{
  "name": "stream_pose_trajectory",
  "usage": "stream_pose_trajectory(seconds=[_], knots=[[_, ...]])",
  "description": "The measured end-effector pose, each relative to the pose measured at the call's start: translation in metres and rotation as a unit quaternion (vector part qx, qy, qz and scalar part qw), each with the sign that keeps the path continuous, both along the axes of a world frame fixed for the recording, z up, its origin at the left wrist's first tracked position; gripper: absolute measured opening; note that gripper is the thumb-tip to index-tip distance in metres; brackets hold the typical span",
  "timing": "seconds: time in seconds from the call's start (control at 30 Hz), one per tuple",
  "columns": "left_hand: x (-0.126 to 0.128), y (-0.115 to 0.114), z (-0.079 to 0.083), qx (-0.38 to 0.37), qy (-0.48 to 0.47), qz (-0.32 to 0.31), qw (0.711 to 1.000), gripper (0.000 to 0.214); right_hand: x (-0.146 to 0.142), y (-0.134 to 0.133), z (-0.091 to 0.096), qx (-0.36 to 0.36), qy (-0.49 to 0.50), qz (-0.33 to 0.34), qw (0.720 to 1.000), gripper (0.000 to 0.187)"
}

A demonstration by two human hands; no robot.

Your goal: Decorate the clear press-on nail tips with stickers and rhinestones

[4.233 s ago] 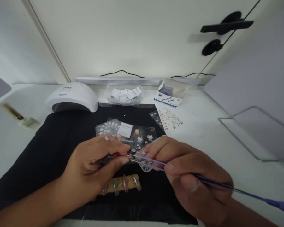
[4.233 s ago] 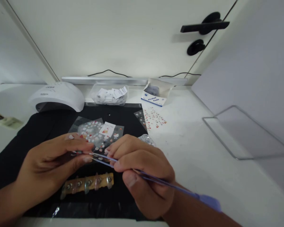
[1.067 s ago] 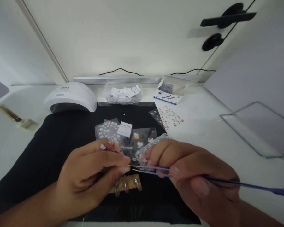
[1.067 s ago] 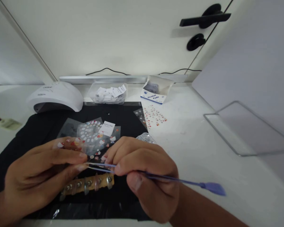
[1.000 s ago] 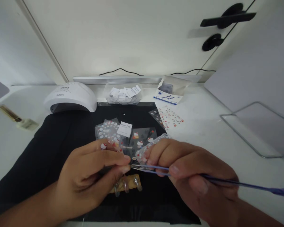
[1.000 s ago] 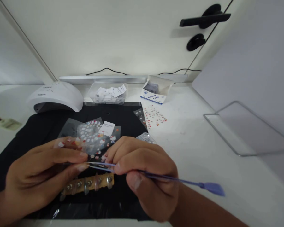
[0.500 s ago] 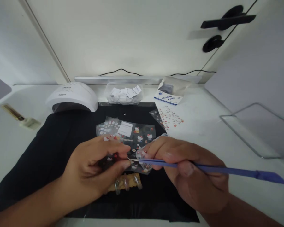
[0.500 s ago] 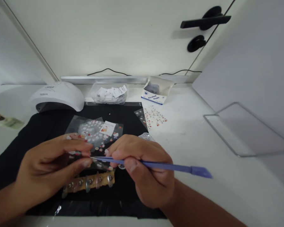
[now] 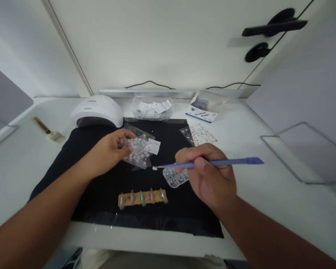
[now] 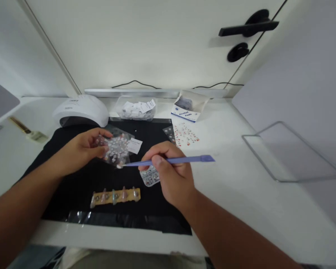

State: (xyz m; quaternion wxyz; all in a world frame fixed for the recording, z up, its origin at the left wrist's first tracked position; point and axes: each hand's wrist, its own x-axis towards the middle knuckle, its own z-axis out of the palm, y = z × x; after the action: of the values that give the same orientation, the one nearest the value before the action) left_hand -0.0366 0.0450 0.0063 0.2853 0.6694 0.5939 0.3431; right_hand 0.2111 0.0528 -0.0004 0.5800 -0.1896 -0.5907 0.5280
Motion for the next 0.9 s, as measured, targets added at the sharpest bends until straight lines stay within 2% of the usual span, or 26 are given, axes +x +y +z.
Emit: stream_pose_trajectory(seconds=[0.07,0.13,0.23,0.3,0.4,0.5,0.67,0.9], knots=[[-0.016,0.000,-0.002,-0.012,0.049,0.018,0.999,0.042,-0.004,0.001,-0.004,-0.019,-0.013,0.012,1.000,0.013],[-0.031,-0.009,-0.002,0.015,0.094,0.065,0.993,0.058,-0.009,0.000,-0.008,-0.036,-0.027,0.028,0.999,0.011],[-0.048,-0.030,0.005,0.079,0.124,0.102,0.984,0.055,-0.017,-0.006,-0.009,-0.052,-0.043,0.056,0.996,0.008],[-0.056,-0.046,0.008,0.110,0.115,0.060,0.985,0.037,-0.023,-0.013,-0.005,-0.059,-0.054,0.077,0.994,0.006],[-0.057,-0.064,0.003,0.109,0.084,-0.081,0.987,0.014,-0.029,-0.027,0.005,-0.063,-0.077,0.107,0.989,0.007],[-0.051,-0.073,-0.011,0.089,0.061,-0.187,0.976,0.020,-0.034,-0.039,0.014,-0.052,-0.123,0.111,0.985,0.007],[-0.039,-0.072,-0.022,0.071,0.073,-0.236,0.967,0.039,-0.043,-0.040,0.011,0.006,-0.229,0.096,0.969,0.014],[-0.037,-0.067,-0.027,0.079,0.102,-0.265,0.956,0.033,-0.046,-0.032,0.003,0.039,-0.281,0.098,0.954,0.016]])
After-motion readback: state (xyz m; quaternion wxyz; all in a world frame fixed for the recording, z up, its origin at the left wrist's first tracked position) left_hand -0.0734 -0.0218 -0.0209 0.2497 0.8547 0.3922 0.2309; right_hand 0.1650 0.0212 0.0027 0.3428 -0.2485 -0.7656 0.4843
